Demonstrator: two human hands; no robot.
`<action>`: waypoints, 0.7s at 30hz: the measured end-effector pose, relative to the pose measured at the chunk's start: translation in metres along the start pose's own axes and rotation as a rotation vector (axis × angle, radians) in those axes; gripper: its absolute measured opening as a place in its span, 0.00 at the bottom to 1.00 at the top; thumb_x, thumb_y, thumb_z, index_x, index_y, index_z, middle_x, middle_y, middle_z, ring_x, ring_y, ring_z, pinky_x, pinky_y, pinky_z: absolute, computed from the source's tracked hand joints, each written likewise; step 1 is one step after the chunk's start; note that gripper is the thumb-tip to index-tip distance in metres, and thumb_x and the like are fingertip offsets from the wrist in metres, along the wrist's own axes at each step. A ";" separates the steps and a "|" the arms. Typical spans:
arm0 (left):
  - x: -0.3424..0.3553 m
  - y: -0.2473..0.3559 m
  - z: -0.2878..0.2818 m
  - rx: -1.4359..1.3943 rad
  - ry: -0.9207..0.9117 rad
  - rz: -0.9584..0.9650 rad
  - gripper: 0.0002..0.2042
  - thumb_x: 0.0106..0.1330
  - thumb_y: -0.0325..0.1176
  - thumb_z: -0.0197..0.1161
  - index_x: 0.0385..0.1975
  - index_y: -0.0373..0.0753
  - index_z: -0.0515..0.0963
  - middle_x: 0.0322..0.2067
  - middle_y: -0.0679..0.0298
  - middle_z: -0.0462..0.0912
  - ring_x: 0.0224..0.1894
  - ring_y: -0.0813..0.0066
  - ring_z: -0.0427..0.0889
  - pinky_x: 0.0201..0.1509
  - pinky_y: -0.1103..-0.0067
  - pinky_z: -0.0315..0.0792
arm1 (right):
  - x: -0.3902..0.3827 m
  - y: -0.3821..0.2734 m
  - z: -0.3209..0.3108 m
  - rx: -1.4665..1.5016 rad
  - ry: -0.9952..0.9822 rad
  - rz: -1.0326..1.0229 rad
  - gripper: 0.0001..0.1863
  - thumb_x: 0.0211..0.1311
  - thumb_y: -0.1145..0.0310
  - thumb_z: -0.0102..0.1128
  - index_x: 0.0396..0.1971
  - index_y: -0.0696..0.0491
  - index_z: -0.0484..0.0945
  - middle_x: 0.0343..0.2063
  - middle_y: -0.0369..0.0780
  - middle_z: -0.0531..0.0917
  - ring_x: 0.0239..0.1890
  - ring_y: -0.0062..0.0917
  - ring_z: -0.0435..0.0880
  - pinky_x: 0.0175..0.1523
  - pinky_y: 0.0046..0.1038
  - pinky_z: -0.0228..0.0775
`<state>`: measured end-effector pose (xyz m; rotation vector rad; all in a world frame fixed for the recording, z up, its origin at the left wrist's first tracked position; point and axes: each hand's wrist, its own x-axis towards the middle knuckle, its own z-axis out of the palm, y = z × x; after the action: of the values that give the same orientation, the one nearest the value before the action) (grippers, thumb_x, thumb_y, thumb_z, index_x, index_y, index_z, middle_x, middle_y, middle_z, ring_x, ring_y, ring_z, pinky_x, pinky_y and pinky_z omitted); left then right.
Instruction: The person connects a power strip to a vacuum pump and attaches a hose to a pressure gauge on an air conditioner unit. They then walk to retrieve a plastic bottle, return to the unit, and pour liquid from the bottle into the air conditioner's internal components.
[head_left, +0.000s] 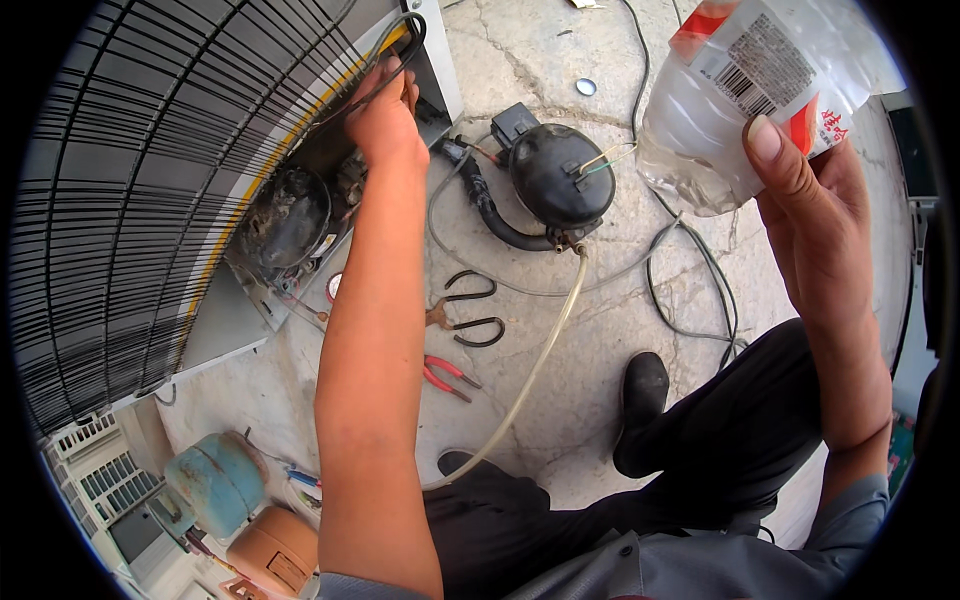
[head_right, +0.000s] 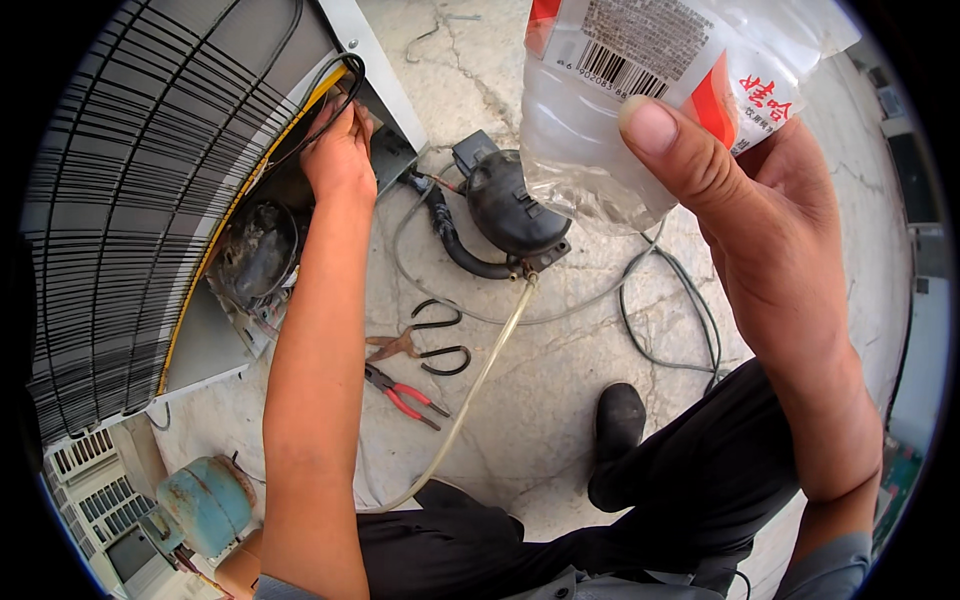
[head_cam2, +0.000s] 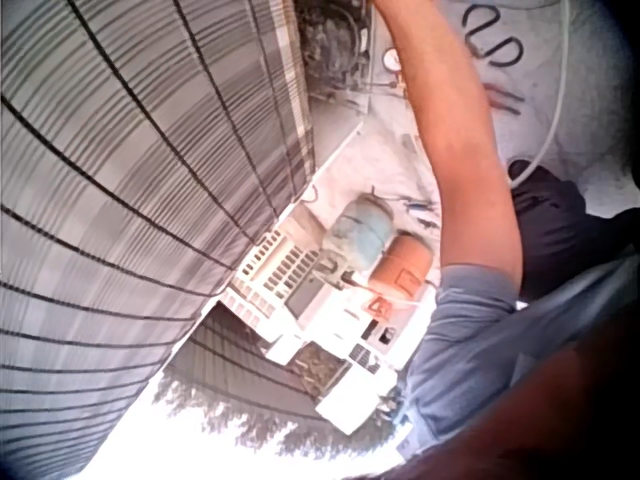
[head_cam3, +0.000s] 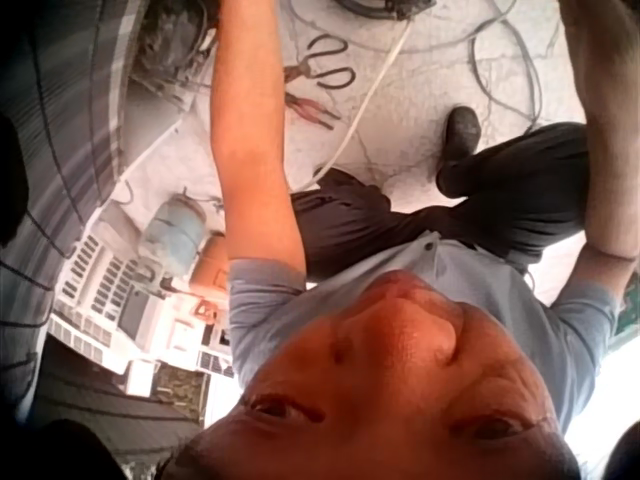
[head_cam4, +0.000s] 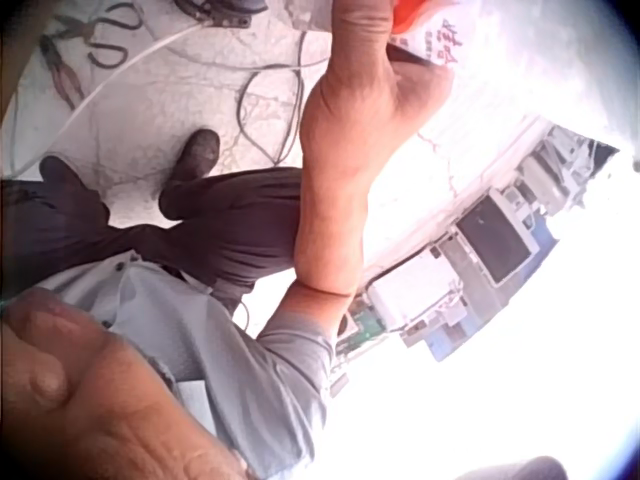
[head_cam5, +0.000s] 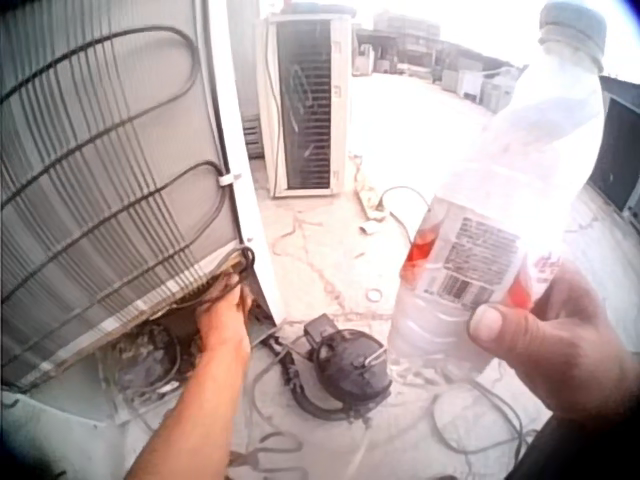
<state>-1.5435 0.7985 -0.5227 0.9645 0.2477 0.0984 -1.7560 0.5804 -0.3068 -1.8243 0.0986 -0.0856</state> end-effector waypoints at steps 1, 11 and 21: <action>0.000 0.001 0.002 -0.038 0.003 0.029 0.08 0.68 0.26 0.61 0.44 0.38 0.76 0.36 0.65 0.81 0.34 0.74 0.79 0.41 0.80 0.72 | 0.001 -0.001 0.000 -0.004 -0.002 0.004 0.33 0.68 0.54 0.60 0.62 0.62 0.64 0.56 0.45 0.76 0.60 0.31 0.74 0.68 0.35 0.61; 0.015 0.000 -0.013 -0.068 -0.200 -0.002 0.06 0.66 0.29 0.65 0.41 0.38 0.81 0.35 0.68 0.81 0.33 0.77 0.80 0.34 0.83 0.76 | 0.000 -0.002 -0.001 -0.021 -0.025 0.046 0.33 0.68 0.51 0.60 0.61 0.62 0.66 0.54 0.45 0.77 0.59 0.31 0.75 0.67 0.34 0.62; 0.006 -0.006 -0.026 0.116 -0.160 -0.014 0.08 0.68 0.27 0.62 0.44 0.34 0.78 0.37 0.60 0.84 0.36 0.73 0.83 0.37 0.81 0.78 | 0.017 0.018 0.006 0.013 -0.022 0.002 0.31 0.68 0.52 0.59 0.60 0.59 0.68 0.52 0.44 0.79 0.56 0.28 0.78 0.64 0.34 0.65</action>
<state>-1.5446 0.8165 -0.5428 1.0799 0.1132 -0.0064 -1.7392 0.5799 -0.3261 -1.8122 0.0837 -0.0647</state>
